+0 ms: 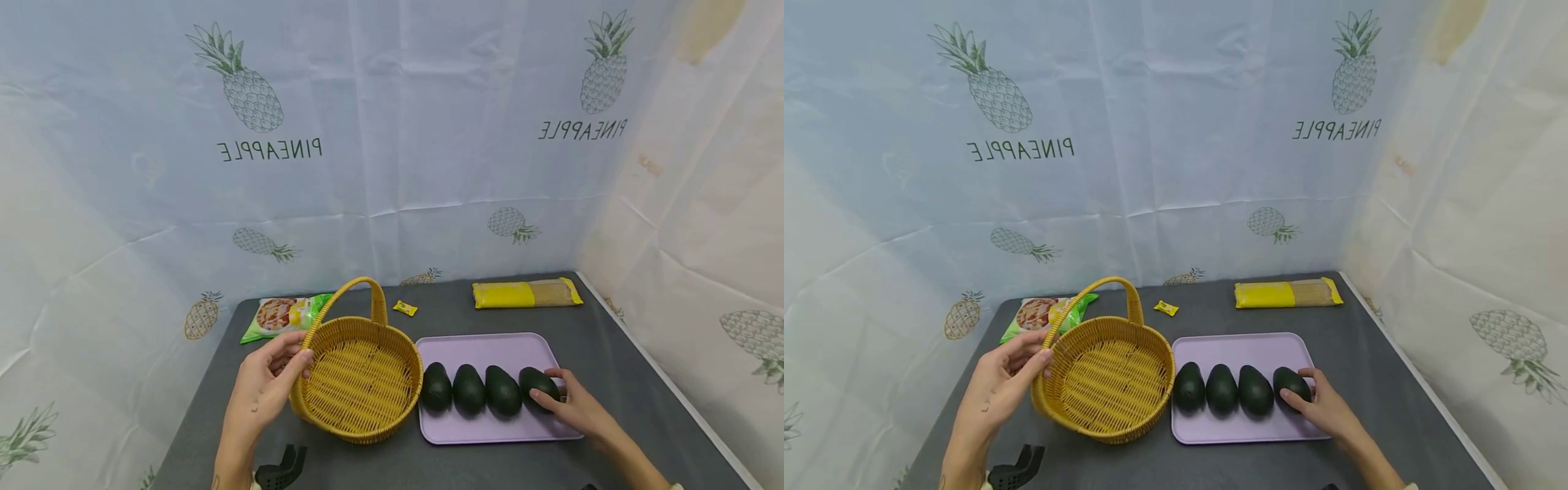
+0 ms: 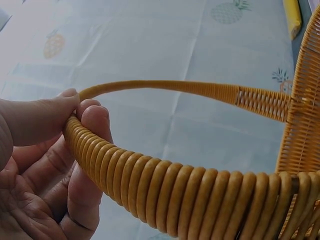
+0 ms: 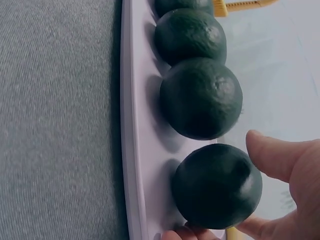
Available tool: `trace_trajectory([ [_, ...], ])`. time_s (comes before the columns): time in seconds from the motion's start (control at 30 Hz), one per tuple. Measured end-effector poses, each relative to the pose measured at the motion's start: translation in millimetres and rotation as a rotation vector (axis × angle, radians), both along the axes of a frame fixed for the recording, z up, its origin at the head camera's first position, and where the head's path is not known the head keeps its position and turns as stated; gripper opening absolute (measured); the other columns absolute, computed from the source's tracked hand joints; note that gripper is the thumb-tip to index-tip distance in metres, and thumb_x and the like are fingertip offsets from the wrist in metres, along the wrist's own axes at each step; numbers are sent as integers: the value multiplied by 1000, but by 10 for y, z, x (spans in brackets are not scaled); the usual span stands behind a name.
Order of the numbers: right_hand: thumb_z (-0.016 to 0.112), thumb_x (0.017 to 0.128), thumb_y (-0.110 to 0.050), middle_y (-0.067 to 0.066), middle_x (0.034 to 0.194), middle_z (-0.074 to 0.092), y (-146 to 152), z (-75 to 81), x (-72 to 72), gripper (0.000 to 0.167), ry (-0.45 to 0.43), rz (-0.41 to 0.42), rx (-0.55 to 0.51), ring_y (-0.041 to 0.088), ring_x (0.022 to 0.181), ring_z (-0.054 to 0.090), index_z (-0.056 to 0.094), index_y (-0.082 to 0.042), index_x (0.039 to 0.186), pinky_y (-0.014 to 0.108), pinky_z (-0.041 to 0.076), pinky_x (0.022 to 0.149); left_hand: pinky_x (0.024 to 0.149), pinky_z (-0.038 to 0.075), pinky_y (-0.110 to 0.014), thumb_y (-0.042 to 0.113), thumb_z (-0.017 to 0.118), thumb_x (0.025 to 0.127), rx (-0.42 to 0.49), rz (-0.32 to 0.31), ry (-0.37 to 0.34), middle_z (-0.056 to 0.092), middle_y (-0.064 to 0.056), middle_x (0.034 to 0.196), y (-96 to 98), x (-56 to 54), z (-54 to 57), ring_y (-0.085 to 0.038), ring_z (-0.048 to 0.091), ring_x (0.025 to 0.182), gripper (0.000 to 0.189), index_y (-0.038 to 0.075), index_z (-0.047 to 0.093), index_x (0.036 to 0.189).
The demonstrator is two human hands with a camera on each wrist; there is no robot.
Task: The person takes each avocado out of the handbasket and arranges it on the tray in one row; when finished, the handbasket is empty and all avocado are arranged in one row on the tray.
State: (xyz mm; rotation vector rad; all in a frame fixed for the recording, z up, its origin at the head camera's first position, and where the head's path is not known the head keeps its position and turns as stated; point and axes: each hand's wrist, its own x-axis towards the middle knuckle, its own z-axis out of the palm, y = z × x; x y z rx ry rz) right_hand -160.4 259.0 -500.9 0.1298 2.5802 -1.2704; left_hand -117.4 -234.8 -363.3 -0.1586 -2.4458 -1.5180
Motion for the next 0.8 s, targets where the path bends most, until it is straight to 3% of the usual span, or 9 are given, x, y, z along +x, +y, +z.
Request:
trace_trajectory([
  [0.23,67,98,-37,28,123,59,8,17,-15,77,-9,12,-18,29,106,58,28,5,148,31,46,76,68,59,-27,10,66,99,1,20,-22,71,-10,93,-3,19,10,-10,68,72,29,3,66,127],
  [0.47,67,97,-37,25,119,60,27,10,-49,79,11,19,17,29,106,57,27,7,148,32,47,77,68,60,-28,9,66,99,-33,30,14,72,-14,94,-9,15,12,-13,69,73,28,3,67,126],
  [0.57,67,98,-38,34,129,54,30,25,-46,79,39,10,23,40,115,58,27,8,149,42,52,88,67,59,-26,11,67,98,-62,52,32,73,-10,93,-18,30,15,-11,70,75,27,5,69,125],
  [0.67,65,99,-41,39,137,48,27,87,-36,78,79,-17,33,47,124,54,29,8,149,53,48,100,67,57,-23,15,69,98,-121,104,62,75,-5,96,-20,46,35,-6,69,78,24,10,72,122],
  [0.8,63,100,-44,39,138,50,22,196,-14,74,166,-64,69,51,126,53,35,6,147,61,46,101,68,55,-19,16,71,96,-224,182,137,75,2,101,12,86,55,-1,67,85,23,16,73,120],
])
